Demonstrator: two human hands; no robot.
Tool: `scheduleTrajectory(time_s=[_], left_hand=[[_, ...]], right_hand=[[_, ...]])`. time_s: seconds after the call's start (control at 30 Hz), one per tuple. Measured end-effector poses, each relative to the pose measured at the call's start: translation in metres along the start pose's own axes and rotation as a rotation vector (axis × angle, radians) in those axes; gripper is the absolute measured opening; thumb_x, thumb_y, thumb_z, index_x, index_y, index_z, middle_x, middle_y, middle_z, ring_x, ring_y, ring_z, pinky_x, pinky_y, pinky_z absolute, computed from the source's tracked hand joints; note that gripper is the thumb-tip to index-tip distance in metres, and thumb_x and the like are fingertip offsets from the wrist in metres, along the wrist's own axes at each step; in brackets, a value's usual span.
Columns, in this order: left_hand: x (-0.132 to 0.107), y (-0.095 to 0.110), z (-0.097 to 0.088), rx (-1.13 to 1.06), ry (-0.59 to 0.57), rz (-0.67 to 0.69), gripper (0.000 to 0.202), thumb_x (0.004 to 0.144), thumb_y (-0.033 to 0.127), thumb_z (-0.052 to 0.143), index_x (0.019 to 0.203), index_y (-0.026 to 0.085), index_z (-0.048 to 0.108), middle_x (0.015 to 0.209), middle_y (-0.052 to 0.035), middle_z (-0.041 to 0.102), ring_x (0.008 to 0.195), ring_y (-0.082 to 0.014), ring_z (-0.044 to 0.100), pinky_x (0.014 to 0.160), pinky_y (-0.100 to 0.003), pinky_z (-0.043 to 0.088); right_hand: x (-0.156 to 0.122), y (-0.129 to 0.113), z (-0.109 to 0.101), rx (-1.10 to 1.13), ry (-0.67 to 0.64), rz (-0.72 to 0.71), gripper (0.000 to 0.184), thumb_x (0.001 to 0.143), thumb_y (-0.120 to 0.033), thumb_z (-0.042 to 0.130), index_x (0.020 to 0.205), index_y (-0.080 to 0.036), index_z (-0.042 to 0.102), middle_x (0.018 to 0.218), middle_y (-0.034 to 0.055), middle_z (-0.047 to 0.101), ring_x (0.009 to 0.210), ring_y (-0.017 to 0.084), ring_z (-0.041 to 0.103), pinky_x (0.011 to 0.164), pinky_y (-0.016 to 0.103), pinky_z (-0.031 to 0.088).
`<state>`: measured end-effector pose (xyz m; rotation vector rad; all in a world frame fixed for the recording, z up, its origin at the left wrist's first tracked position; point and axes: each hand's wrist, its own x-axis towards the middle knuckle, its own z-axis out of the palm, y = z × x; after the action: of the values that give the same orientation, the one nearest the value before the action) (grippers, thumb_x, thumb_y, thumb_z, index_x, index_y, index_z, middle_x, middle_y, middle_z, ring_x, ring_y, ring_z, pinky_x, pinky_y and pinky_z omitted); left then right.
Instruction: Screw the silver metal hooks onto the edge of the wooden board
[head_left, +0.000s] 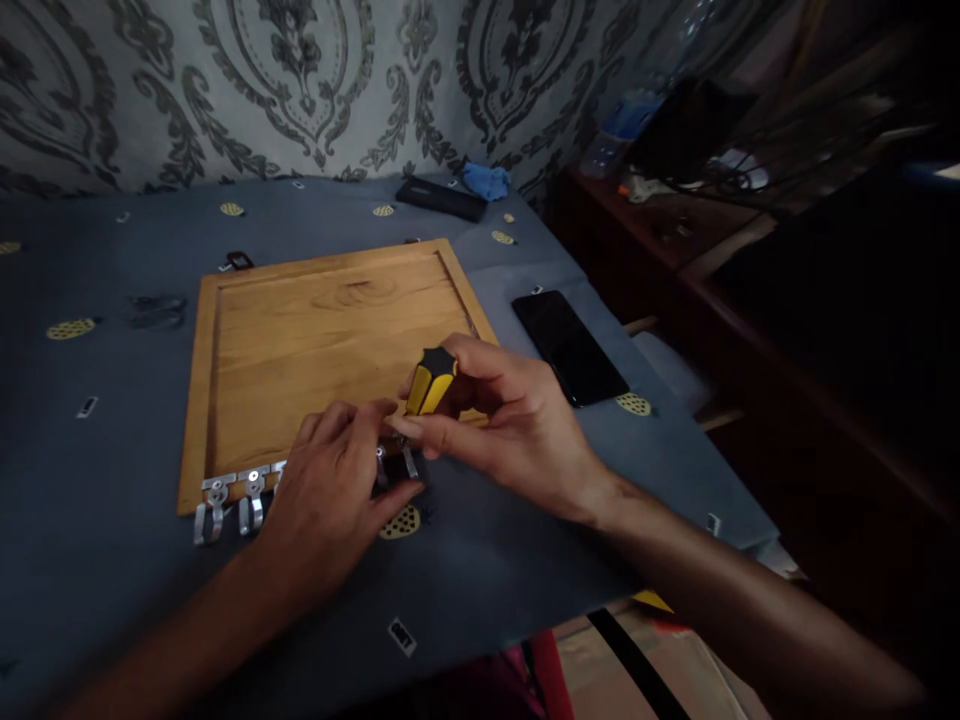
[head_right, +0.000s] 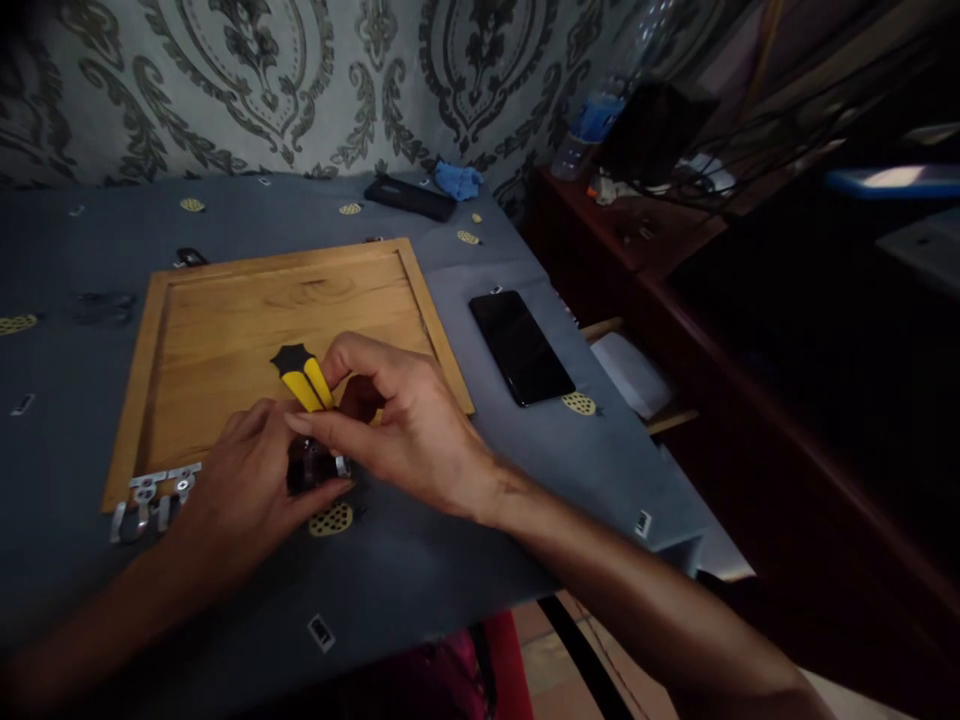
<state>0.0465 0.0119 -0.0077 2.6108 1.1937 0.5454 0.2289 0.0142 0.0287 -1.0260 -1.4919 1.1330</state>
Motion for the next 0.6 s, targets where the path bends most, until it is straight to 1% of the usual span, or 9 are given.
scheduleTrajectory(time_s=[0.13, 0.23, 0.3, 0.33, 0.4, 0.47, 0.53, 0.6], left_hand=[[0.0008, -0.0001, -0.0003, 0.001, 0.003, 0.005, 0.058, 0.076, 0.021, 0.080, 0.119, 0.021, 0.041, 0.104, -0.0064, 0.065, 0.095, -0.0293, 0.060, 0.079, -0.042, 0.047], [0.0005, 0.0005, -0.0014, -0.005, 0.000, -0.013, 0.054, 0.077, 0.020, 0.080, 0.115, 0.022, 0.042, 0.100, -0.0051, 0.064, 0.094, -0.0294, 0.060, 0.078, -0.042, 0.047], [0.0001, 0.0010, -0.0023, -0.012, 0.001, -0.027, 0.056, 0.075, 0.020, 0.081, 0.114, 0.022, 0.042, 0.101, -0.0049, 0.064, 0.094, -0.0296, 0.060, 0.078, -0.042, 0.047], [-0.0001, 0.0012, -0.0027, -0.017, 0.001, -0.031, 0.057, 0.074, 0.019, 0.082, 0.114, 0.022, 0.042, 0.101, -0.0049, 0.065, 0.095, -0.0297, 0.060, 0.079, -0.042, 0.047], [-0.0004, 0.0012, -0.0032, -0.025, -0.001, -0.027, 0.057, 0.074, 0.020, 0.082, 0.115, 0.023, 0.042, 0.103, -0.0051, 0.065, 0.096, -0.0297, 0.061, 0.079, -0.042, 0.047], [-0.0005, 0.0009, -0.0031, -0.030, -0.004, -0.021, 0.057, 0.076, 0.021, 0.081, 0.116, 0.022, 0.041, 0.104, -0.0052, 0.065, 0.097, -0.0294, 0.061, 0.080, -0.042, 0.047], [-0.0003, 0.0004, -0.0027, -0.024, 0.003, -0.022, 0.058, 0.076, 0.021, 0.081, 0.117, 0.022, 0.041, 0.105, -0.0054, 0.065, 0.097, -0.0291, 0.061, 0.080, -0.042, 0.047], [0.0002, -0.0001, -0.0022, -0.013, 0.010, -0.017, 0.060, 0.075, 0.021, 0.082, 0.118, 0.022, 0.041, 0.107, -0.0061, 0.065, 0.097, -0.0291, 0.061, 0.081, -0.042, 0.047]], right_hand=[[-0.0002, 0.0020, 0.0003, 0.045, -0.012, -0.009, 0.029, 0.078, -0.036, 0.081, 0.079, -0.016, 0.060, 0.074, -0.0044, 0.057, 0.058, 0.006, 0.058, 0.051, 0.019, 0.049], [-0.0009, 0.0017, -0.0031, 0.094, -0.044, -0.014, 0.025, 0.082, -0.037, 0.077, 0.090, -0.017, 0.064, 0.081, -0.0029, 0.060, 0.063, 0.006, 0.061, 0.055, 0.018, 0.051], [-0.0018, 0.0021, -0.0048, 0.112, -0.068, -0.023, 0.024, 0.086, -0.036, 0.072, 0.097, -0.016, 0.066, 0.084, -0.0017, 0.063, 0.064, 0.006, 0.063, 0.058, 0.018, 0.052], [-0.0023, 0.0028, -0.0051, 0.120, -0.068, -0.030, 0.023, 0.087, -0.036, 0.072, 0.097, -0.016, 0.067, 0.085, -0.0012, 0.064, 0.063, 0.005, 0.063, 0.059, 0.018, 0.053], [-0.0034, 0.0049, -0.0048, 0.144, -0.043, -0.050, 0.023, 0.084, -0.035, 0.075, 0.094, -0.015, 0.068, 0.088, -0.0004, 0.065, 0.059, 0.005, 0.063, 0.056, 0.018, 0.053], [-0.0045, 0.0073, -0.0035, 0.158, 0.000, -0.050, 0.026, 0.078, -0.035, 0.081, 0.089, -0.015, 0.068, 0.087, -0.0003, 0.065, 0.057, 0.005, 0.061, 0.051, 0.018, 0.052], [-0.0053, 0.0088, -0.0022, 0.168, 0.028, -0.023, 0.029, 0.072, -0.035, 0.085, 0.086, -0.016, 0.067, 0.082, -0.0012, 0.065, 0.055, 0.006, 0.060, 0.048, 0.018, 0.051], [-0.0057, 0.0086, -0.0022, 0.181, 0.028, 0.003, 0.031, 0.071, -0.035, 0.086, 0.083, -0.016, 0.065, 0.076, -0.0026, 0.063, 0.055, 0.006, 0.059, 0.049, 0.018, 0.052]])
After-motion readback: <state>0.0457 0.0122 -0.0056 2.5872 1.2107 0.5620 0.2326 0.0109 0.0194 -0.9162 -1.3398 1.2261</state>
